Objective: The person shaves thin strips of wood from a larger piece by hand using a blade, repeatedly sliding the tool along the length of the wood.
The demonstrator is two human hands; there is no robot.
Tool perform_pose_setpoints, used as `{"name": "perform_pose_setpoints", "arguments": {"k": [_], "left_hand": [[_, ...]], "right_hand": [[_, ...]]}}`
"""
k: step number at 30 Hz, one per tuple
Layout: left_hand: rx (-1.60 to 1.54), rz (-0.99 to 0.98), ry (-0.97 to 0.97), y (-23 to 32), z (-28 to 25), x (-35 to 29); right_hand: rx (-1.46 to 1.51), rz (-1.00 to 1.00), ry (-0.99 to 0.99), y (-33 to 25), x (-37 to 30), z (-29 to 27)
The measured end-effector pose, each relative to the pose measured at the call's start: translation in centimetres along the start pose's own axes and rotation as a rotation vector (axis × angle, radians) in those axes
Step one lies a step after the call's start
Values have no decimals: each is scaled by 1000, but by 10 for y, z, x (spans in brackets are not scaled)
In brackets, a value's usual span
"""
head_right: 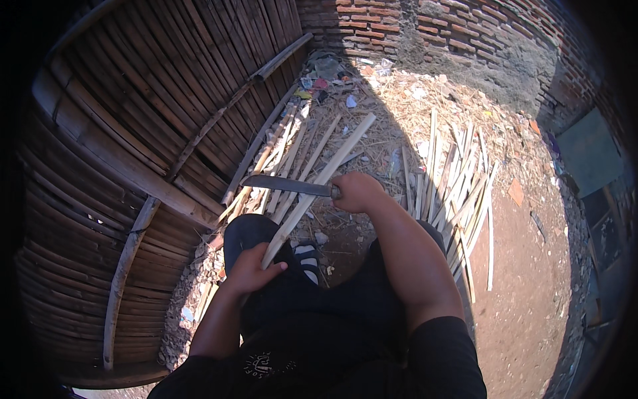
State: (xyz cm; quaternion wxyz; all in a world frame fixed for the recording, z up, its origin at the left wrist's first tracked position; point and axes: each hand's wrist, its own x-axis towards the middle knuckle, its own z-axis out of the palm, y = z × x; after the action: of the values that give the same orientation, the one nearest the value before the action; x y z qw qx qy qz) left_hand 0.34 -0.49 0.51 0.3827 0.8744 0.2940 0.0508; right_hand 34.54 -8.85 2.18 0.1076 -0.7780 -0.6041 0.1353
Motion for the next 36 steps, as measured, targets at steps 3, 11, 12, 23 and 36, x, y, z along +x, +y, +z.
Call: {"name": "perform_pose_setpoints", "arguments": {"k": [3,11,12,23,36], "left_hand": [[7,10,5,-2,1,1],[-5,16,1,-3,1,0],[-6,9,-9,-1,0,0],[13,-22,-26,6,-2,0],[14,-38,-46,6,-3,1]], "right_hand": [[16,-6,4,2,1,2],[17,-18,12,2,2,5],[23,-21,18,3,2,6],[15,-30,18,6,4,10],[26,-18,22,7,3,11]]}}
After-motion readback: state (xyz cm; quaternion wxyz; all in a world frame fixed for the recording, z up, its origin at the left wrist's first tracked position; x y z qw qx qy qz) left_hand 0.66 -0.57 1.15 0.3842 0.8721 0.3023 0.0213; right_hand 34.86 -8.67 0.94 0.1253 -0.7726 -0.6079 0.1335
